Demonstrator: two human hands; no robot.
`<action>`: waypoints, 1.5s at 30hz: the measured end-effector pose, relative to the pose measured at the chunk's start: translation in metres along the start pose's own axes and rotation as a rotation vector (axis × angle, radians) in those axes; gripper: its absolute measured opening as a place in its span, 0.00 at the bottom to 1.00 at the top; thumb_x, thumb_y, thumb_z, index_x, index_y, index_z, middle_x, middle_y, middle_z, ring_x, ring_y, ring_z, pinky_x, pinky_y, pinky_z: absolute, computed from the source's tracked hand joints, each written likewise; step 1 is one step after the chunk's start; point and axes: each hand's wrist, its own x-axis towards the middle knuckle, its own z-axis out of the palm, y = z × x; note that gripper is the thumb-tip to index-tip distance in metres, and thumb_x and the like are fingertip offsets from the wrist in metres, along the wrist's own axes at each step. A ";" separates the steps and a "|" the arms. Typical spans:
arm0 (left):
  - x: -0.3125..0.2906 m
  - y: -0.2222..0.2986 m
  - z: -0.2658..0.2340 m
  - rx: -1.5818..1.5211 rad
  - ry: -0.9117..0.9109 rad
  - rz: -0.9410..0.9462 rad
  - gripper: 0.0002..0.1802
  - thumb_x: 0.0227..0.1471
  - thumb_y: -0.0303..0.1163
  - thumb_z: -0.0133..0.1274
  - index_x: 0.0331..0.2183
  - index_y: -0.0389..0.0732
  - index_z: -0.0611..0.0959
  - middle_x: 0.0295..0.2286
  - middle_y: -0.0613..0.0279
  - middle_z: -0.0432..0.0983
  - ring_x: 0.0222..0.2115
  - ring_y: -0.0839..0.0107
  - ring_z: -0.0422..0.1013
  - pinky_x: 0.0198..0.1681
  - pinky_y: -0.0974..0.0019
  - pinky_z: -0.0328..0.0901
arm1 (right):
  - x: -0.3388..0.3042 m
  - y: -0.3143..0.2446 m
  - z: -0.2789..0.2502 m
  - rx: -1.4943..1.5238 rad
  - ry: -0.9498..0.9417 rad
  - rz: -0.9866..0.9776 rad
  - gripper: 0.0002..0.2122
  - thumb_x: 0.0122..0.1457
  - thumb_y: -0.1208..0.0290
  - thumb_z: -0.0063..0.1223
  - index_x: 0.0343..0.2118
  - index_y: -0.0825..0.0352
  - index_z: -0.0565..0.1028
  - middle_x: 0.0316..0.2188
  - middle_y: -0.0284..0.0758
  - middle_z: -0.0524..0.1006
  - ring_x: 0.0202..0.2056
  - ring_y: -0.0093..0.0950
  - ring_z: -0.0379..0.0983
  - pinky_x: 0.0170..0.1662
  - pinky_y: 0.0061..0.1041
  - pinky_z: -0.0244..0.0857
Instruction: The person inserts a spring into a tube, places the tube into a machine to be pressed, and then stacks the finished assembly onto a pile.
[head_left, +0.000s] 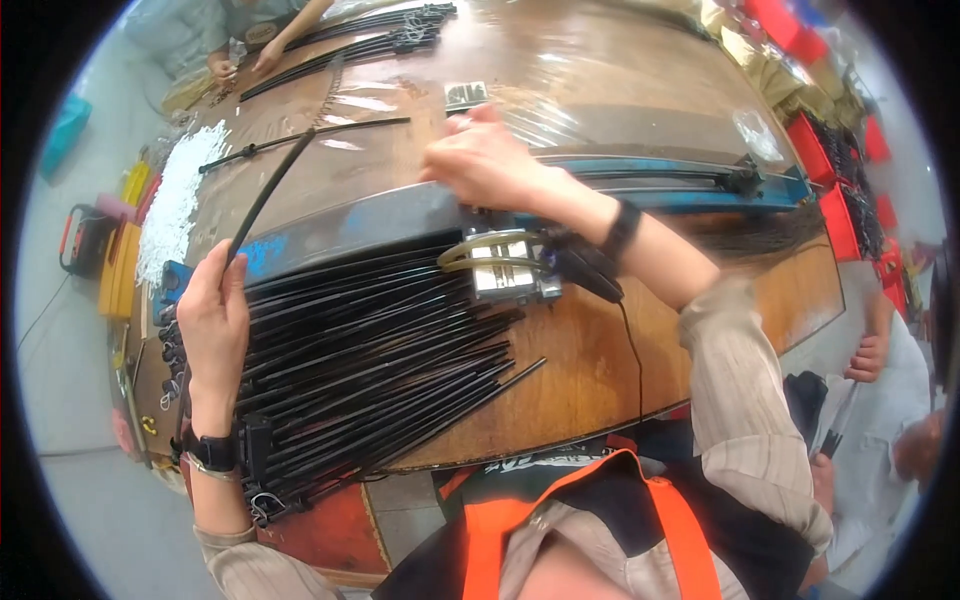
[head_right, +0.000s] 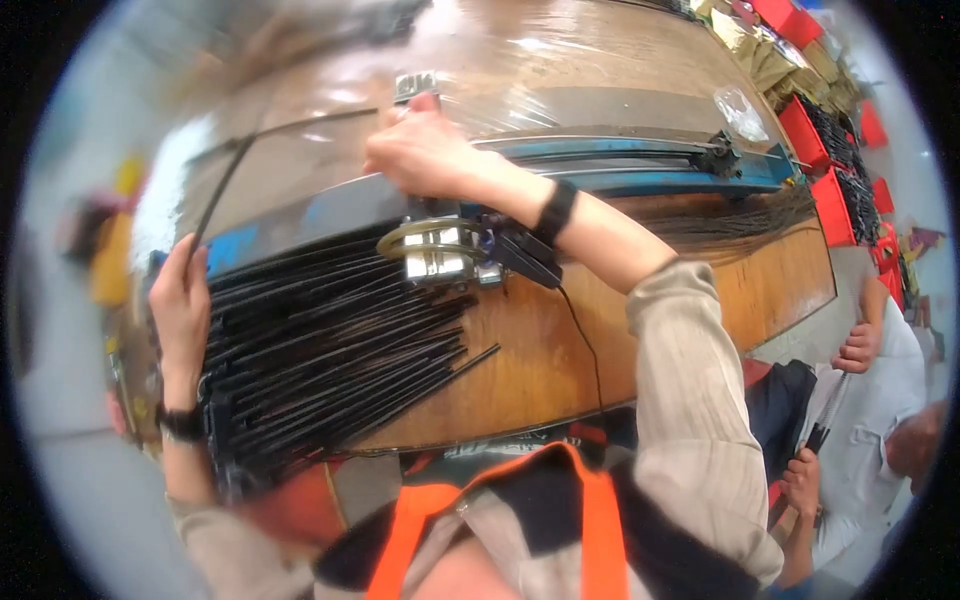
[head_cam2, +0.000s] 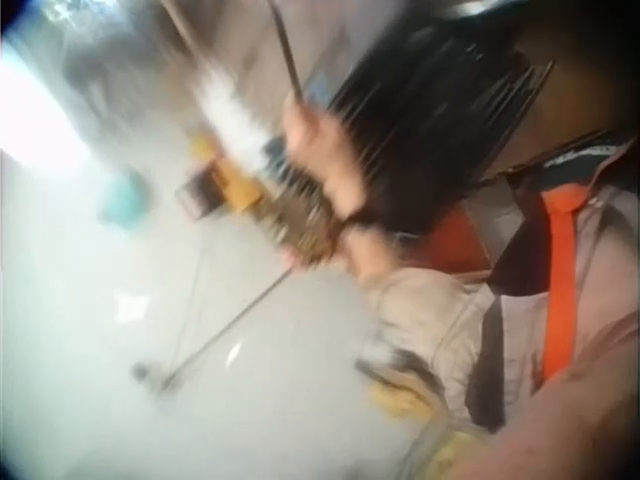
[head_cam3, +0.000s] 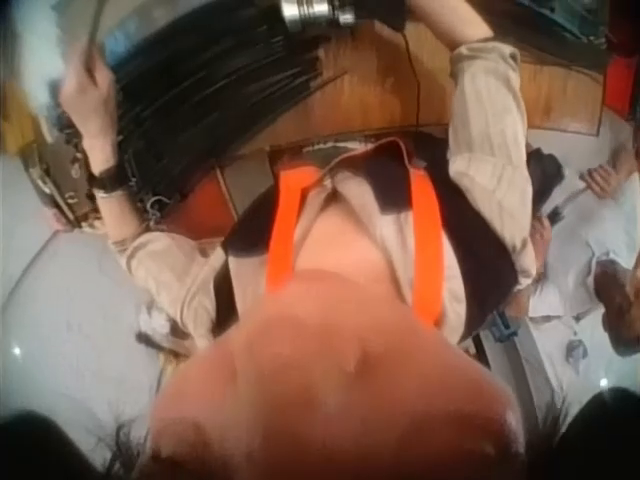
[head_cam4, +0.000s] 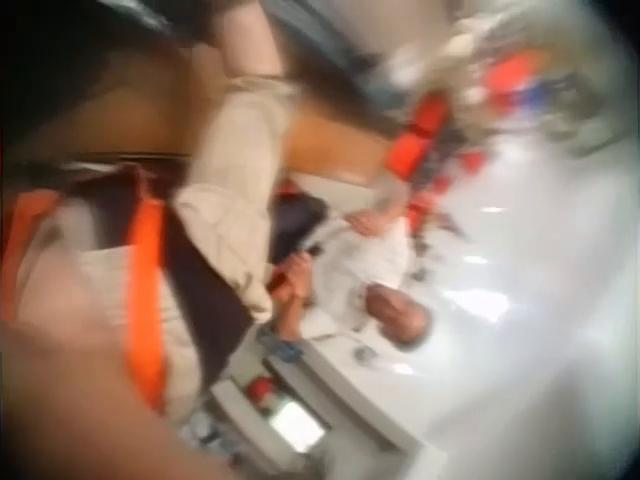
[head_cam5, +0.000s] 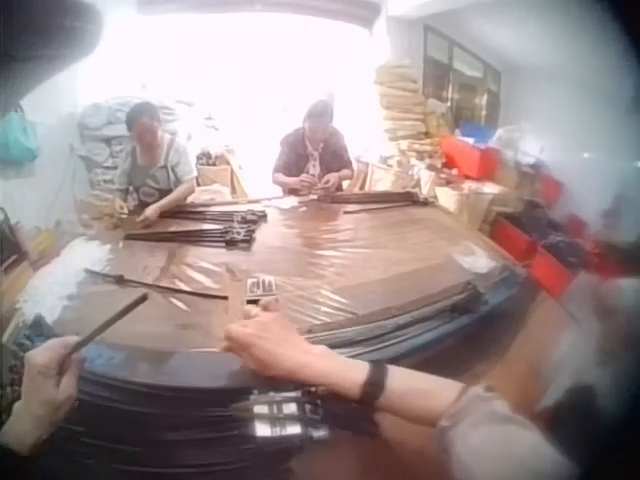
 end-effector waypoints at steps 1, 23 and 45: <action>0.003 -0.003 0.002 0.015 -0.010 0.015 0.12 0.58 0.29 0.53 0.43 0.33 0.79 0.30 0.46 0.77 0.27 0.56 0.73 0.33 0.63 0.67 | -0.013 0.009 -0.004 -0.127 0.208 -0.022 0.01 0.53 0.71 0.57 0.26 0.57 0.77 0.22 0.30 0.77 0.33 0.28 0.72 0.52 0.34 0.51; 0.052 0.064 0.155 -0.149 -0.166 0.280 0.12 0.55 0.37 0.54 0.26 0.40 0.78 0.23 0.55 0.73 0.27 0.53 0.72 0.31 0.55 0.68 | -0.268 0.140 -0.088 -0.431 0.346 0.497 0.03 0.58 0.74 0.54 0.33 0.67 0.74 0.28 0.37 0.73 0.37 0.37 0.69 0.44 0.34 0.61; 0.052 0.068 0.163 -0.066 -0.259 0.222 0.10 0.56 0.38 0.50 0.26 0.43 0.76 0.23 0.51 0.76 0.25 0.48 0.74 0.27 0.50 0.67 | -0.222 0.006 -0.069 -0.175 0.312 0.288 0.09 0.51 0.76 0.59 0.37 0.63 0.77 0.31 0.31 0.77 0.37 0.34 0.71 0.40 0.33 0.60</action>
